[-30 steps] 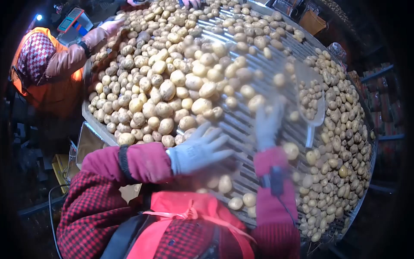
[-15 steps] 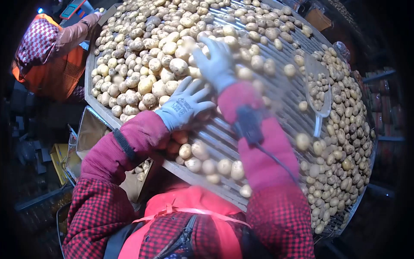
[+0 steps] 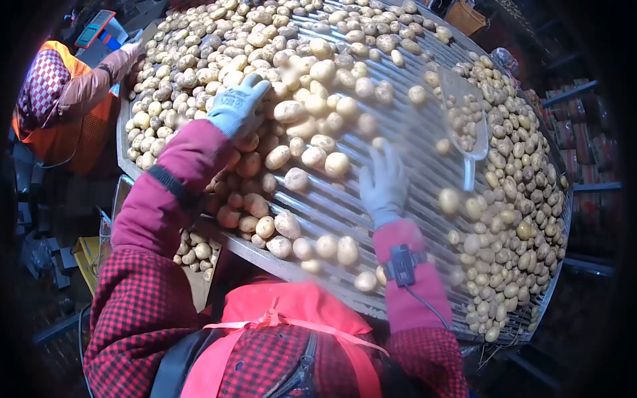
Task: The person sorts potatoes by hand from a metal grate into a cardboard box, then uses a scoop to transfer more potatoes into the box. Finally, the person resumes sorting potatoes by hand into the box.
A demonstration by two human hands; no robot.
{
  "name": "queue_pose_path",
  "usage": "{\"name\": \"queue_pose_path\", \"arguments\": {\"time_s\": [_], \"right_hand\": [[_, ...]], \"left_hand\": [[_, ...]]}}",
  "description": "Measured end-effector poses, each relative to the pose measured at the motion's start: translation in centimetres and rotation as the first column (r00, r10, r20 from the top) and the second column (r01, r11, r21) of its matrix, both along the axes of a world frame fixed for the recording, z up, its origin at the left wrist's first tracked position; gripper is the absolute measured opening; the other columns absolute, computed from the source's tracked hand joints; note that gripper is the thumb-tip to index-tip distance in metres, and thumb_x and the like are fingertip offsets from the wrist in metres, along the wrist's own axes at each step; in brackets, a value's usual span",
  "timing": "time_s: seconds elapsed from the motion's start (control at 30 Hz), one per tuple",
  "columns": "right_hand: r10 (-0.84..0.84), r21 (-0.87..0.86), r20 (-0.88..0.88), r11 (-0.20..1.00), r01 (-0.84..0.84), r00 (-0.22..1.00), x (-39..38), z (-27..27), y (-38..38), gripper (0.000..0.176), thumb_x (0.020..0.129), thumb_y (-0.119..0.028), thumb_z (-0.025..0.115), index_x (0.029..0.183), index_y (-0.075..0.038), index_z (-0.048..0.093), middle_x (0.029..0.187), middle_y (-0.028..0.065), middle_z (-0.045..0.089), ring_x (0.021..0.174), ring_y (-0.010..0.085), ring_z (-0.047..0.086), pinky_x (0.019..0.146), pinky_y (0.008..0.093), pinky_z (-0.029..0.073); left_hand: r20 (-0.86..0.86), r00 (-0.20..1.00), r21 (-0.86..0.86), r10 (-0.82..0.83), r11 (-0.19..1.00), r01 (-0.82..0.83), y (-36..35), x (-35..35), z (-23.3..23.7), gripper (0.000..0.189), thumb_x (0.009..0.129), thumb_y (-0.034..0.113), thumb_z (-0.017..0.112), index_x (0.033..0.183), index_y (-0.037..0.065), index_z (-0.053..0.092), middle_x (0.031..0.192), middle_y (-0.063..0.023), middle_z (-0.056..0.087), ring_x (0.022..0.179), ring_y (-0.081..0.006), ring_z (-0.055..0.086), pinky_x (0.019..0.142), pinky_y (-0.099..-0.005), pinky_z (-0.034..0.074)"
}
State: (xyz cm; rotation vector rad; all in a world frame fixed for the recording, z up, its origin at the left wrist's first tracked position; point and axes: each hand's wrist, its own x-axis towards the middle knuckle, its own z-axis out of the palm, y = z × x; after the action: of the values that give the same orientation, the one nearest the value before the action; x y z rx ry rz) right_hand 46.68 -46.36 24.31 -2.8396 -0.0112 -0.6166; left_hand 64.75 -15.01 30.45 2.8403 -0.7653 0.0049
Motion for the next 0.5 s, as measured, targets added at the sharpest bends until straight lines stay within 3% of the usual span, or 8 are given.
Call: {"name": "queue_pose_path", "arguments": {"time_s": [0.17,0.23,0.27,0.3,0.33,0.37,0.43,0.5], "right_hand": [[0.023,0.091,-0.001,0.996,-0.023,1.000,-0.2,0.1,-0.7,0.043,0.088,-0.020,0.069,0.130,-0.011,0.065,0.145,0.0127,0.055,0.132,0.0351,0.052,0.110,0.0476,0.041],[0.031,0.102,0.012,0.994,-0.032,0.999,-0.2,-0.1,-0.8,0.043,0.088,-0.020,0.069,0.129,-0.011,0.065,0.145,0.0129,0.055,0.132,0.0353,0.052,0.110,0.0479,0.041],[0.016,0.119,0.002,0.993,-0.016,1.000,-0.3,0.1,-0.7,0.041,0.088,-0.020,0.068,0.129,-0.010,0.065,0.144,0.0129,0.056,0.133,0.0356,0.052,0.110,0.0481,0.041],[0.022,0.122,0.029,0.992,-0.025,0.999,-0.3,-0.2,-0.8,0.041,0.089,-0.020,0.067,0.129,-0.011,0.065,0.145,0.0129,0.056,0.133,0.0357,0.052,0.111,0.0482,0.041],[0.035,0.127,0.051,0.991,-0.042,0.998,-0.2,-0.7,-1.1,0.041,0.089,-0.020,0.067,0.129,-0.011,0.065,0.145,0.0128,0.056,0.133,0.0358,0.051,0.111,0.0484,0.040],[0.038,0.127,0.053,0.991,-0.044,0.998,-0.1,-1.0,-1.3,0.041,0.089,-0.021,0.067,0.129,-0.011,0.065,0.145,0.0130,0.055,0.133,0.0360,0.051,0.111,0.0486,0.040],[0.043,0.125,0.057,0.991,-0.049,0.997,0.1,-1.6,-1.6,0.040,0.090,-0.021,0.065,0.129,-0.012,0.065,0.146,0.0133,0.055,0.134,0.0362,0.050,0.112,0.0490,0.039],[0.051,0.110,0.066,0.992,-0.058,0.997,0.0,-1.8,-1.7,0.040,0.091,-0.022,0.065,0.129,-0.012,0.065,0.147,0.0137,0.054,0.134,0.0365,0.050,0.113,0.0493,0.038]], "left_hand": [[0.007,0.989,-0.005,0.149,0.989,-0.149,0.2,-1.3,-0.1,0.043,0.079,0.028,0.076,0.120,0.018,0.064,0.120,-0.0142,0.060,0.110,-0.0389,0.061,0.086,-0.0497,0.053],[-0.062,0.963,-0.285,0.261,0.920,-0.268,1.3,-3.3,2.5,0.031,0.088,0.027,0.071,0.115,0.013,0.069,0.104,-0.0138,0.072,0.095,-0.0326,0.069,0.083,-0.0448,0.055],[-0.276,0.938,-0.629,0.211,0.698,-0.342,2.2,-3.2,1.8,0.038,0.090,0.032,0.072,0.122,0.013,0.068,0.101,-0.0103,0.072,0.091,-0.0278,0.070,0.076,-0.0401,0.055],[-0.437,0.897,-0.832,0.074,0.345,-0.434,3.6,-3.4,1.0,0.045,0.091,0.036,0.074,0.129,0.013,0.066,0.099,-0.0068,0.072,0.087,-0.0231,0.071,0.070,-0.0353,0.056],[-0.509,0.860,-0.832,-0.015,0.265,-0.488,5.2,-5.0,2.8,0.046,0.098,0.040,0.065,0.132,0.009,0.063,0.106,-0.0050,0.070,0.089,-0.0190,0.071,0.067,-0.0296,0.055],[-0.461,0.879,-0.887,-0.122,0.088,-0.453,5.8,-7.2,3.3,0.056,0.100,0.052,0.058,0.138,0.012,0.059,0.114,-0.0077,0.069,0.092,-0.0225,0.071,0.070,-0.0339,0.057],[-0.540,0.815,-0.758,-0.211,-0.299,-0.580,5.8,-11.8,4.6,0.062,0.100,0.061,0.051,0.142,0.016,0.056,0.121,-0.0086,0.068,0.095,-0.0248,0.071,0.072,-0.0375,0.058],[-0.550,0.822,-0.707,-0.146,-0.442,-0.552,5.9,-15.7,5.0,0.067,0.098,0.064,0.054,0.145,0.017,0.051,0.121,-0.0069,0.067,0.095,-0.0259,0.070,0.074,-0.0388,0.058]]}}
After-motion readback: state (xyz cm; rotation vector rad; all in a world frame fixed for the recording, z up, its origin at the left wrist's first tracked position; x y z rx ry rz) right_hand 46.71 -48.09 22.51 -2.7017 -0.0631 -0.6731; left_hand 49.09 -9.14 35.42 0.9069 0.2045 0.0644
